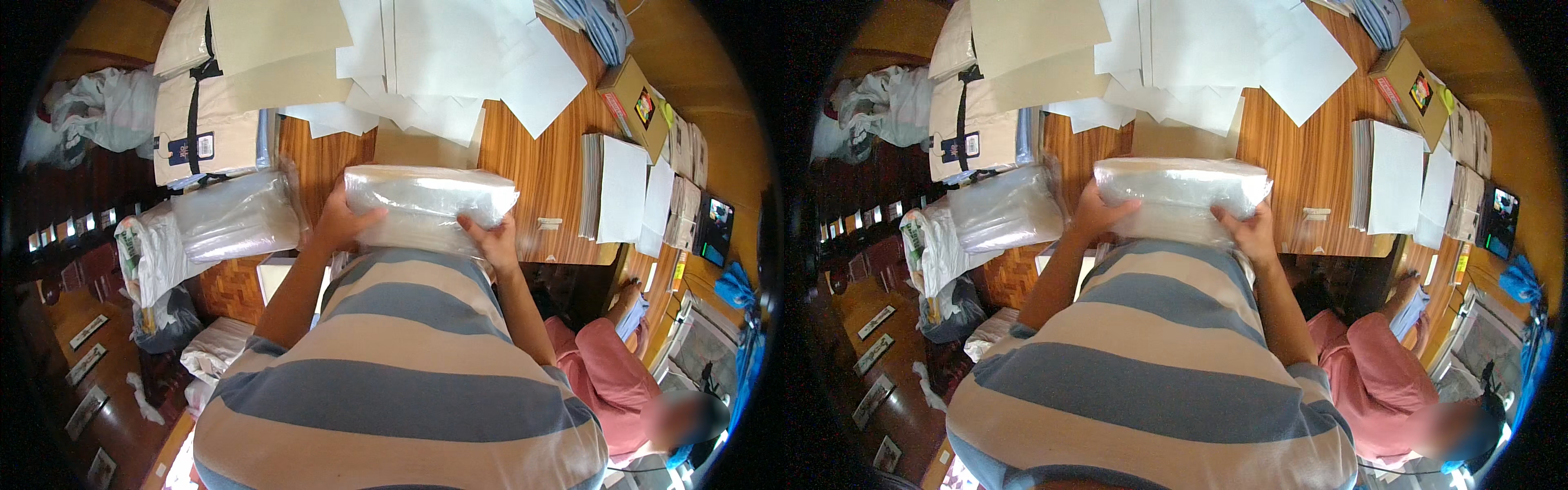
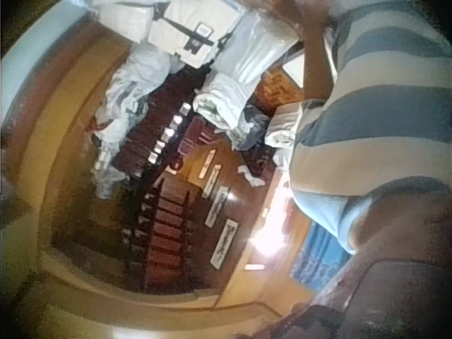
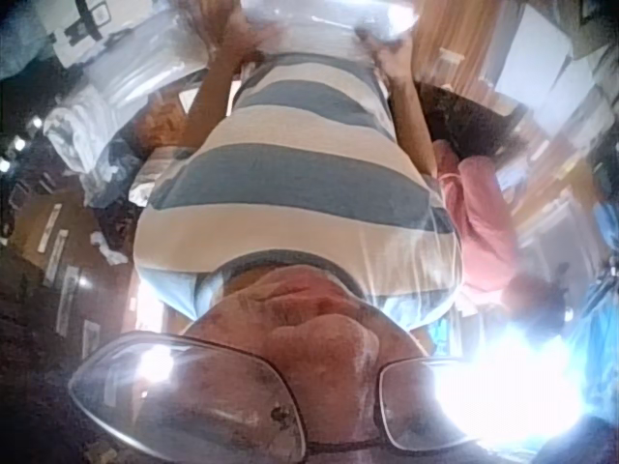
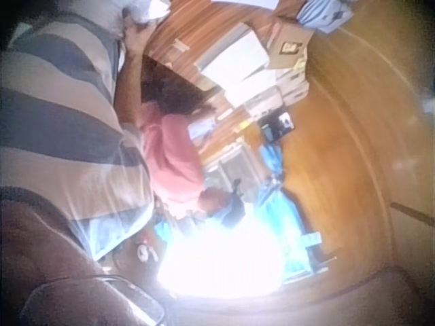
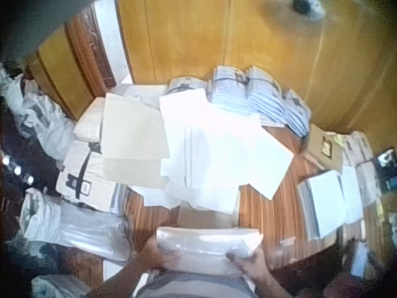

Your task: The person picks up white rectangular sheets from a table and inserts them one at a time into a clear plastic bag, then stacks the filled bag with others.

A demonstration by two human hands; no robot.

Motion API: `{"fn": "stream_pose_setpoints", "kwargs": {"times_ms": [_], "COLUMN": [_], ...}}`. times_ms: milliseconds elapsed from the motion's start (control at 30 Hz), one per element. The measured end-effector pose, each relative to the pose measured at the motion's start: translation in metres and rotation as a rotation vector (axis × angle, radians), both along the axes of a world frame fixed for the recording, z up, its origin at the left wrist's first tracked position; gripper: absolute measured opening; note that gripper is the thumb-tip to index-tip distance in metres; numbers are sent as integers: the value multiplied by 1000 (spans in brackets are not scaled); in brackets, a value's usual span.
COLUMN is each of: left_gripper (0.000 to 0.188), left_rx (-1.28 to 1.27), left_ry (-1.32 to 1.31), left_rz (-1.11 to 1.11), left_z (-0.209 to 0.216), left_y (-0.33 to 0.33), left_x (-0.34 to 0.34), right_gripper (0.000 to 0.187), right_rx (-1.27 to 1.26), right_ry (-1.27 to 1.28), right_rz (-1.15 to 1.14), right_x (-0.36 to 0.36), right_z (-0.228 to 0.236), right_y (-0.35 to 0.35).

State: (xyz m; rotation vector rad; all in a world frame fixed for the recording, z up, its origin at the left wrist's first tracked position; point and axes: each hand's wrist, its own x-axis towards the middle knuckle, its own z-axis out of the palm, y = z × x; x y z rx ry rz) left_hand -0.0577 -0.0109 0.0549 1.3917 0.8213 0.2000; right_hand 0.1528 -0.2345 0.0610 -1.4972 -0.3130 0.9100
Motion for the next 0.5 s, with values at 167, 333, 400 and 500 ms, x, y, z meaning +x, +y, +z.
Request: {"fn": "stream_pose_setpoints", "kwargs": {"times_ms": [167,333,400,500], "left_gripper": [69,68,65,58], "left_rx": [-47,-270,-282,-233], "left_ry": [-46,-10,4,-84], "left_rz": [-84,-199,-227,-312], "left_z": [-38,-31,-21,-15], "left_y": [7,19,22,37], "left_x": [-16,2,9,26], "right_gripper": [36,36,35,34], "right_rx": [72,-46,-41,45], "right_ry": [-234,-9,-44,70], "right_rz": [85,131,89,-59], "right_x": [9,13,13,16], "right_z": [18,-5,-7,13], "right_y": [5,-8,-6,3]}}
